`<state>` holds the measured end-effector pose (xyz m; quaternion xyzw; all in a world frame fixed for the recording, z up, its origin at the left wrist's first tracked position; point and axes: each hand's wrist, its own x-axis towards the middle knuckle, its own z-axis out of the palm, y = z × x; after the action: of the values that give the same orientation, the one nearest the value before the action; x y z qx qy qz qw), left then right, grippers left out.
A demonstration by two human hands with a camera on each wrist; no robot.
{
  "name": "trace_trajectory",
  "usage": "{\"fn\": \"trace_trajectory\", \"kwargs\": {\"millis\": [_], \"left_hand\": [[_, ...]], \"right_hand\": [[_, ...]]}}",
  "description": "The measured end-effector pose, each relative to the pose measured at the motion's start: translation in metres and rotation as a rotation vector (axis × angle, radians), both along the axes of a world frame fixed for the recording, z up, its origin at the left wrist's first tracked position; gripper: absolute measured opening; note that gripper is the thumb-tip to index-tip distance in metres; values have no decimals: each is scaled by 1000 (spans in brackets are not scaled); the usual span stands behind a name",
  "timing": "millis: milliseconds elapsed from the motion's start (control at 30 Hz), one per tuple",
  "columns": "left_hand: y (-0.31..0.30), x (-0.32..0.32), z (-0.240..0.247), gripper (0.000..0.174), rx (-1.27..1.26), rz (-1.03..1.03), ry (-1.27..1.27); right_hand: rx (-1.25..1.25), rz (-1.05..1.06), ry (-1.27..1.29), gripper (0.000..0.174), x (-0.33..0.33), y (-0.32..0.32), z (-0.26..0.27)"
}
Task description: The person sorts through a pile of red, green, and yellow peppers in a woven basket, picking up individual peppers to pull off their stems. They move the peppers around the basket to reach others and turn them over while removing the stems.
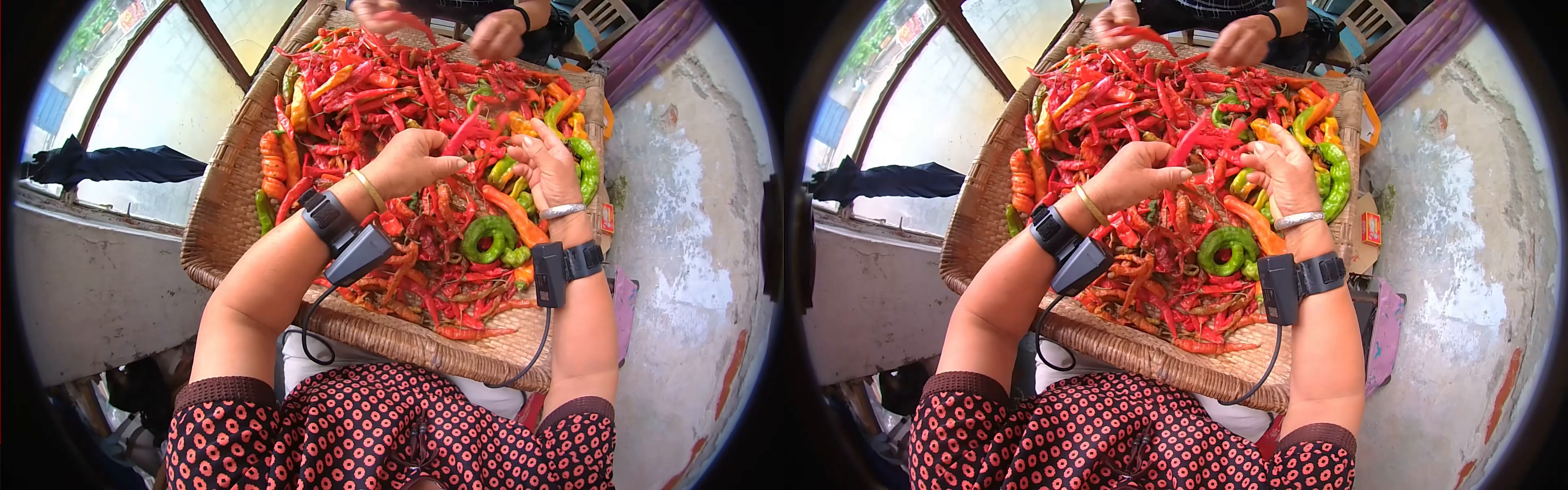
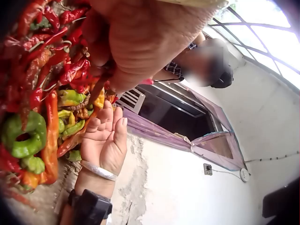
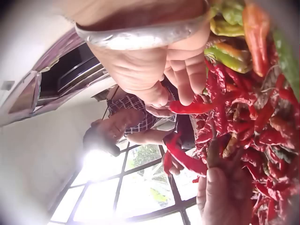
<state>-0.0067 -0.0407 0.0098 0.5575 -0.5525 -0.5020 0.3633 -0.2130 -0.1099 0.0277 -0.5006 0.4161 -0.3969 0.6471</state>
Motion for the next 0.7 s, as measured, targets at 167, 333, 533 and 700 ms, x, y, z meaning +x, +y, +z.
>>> {"fn": "trace_trajectory", "kwargs": {"millis": [167,333,533,700], "left_hand": [[4,-5,5,24,-15,63,100],[4,-6,8,22,37,45,78],[-2,-2,-1,23,-8,153,205],[1,-6,1,22,-31,92,149]], "right_hand": [[-136,237,452,24,2,7,-1],[-837,491,1060,17,2,10,-29],[-958,416,1533,15,18,22,-32],[-1167,281,1569,11,23,24,-46]]}}
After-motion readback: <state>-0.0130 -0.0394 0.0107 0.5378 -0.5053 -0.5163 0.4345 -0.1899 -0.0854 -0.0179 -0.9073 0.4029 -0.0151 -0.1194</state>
